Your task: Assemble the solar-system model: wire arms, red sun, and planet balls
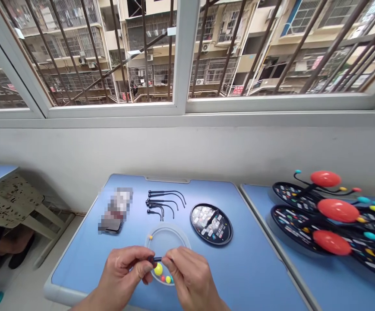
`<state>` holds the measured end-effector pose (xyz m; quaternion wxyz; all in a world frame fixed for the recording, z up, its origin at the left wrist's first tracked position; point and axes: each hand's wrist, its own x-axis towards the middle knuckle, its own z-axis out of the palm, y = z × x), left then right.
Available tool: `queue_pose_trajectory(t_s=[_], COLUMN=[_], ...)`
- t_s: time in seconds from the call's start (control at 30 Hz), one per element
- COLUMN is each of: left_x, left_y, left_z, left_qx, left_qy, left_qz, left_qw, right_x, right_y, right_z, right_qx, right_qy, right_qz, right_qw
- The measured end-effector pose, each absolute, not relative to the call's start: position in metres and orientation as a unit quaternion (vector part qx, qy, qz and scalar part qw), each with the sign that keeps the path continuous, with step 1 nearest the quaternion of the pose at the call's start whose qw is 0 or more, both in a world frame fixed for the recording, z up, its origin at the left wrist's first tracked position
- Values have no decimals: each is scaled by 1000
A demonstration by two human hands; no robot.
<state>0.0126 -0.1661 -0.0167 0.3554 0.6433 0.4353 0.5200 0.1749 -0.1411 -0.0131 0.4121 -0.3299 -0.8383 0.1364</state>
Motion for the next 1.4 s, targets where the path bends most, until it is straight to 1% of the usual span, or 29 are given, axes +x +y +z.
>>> queue_pose_trajectory(t_s=[0.17,0.23,0.37,0.43,0.6,0.73,0.83,0.97,1.13,1.27,1.4], left_x=[13,12,9,8,9,10,10,12,12,4,-15], left_y=[-168,-170,-170,-169,-166,-165,-164,-164,-166,-164,-159], left_z=[-24,-25,-18,-13,-11,-20,-27,-29,-21,-14,-12], left_qx=[622,607,540,494,396,338,313,300,286,268,229], left_qy=[427,425,448,462,460,440,433,411,406,419,455], left_qz=[544,539,494,483,523,545,560,580,581,586,626], left_qw=[368,400,513,557,599,629,633,636,645,640,590], right_x=[173,172,171,169,167,166,163,159,156,148,126], right_y=[-149,-149,-142,-138,-132,-130,-130,-132,-131,-125,-110], right_z=[-21,-24,-25,-25,-28,-32,-34,-39,-38,-28,-20], right_qx=[-330,-323,-294,-288,-262,-255,-263,-268,-290,-316,-334], right_qy=[-851,-848,-840,-843,-859,-877,-883,-881,-865,-861,-870], right_qz=[142,144,133,129,105,101,93,93,152,183,202], right_qw=[383,395,435,435,426,394,378,378,379,354,300])
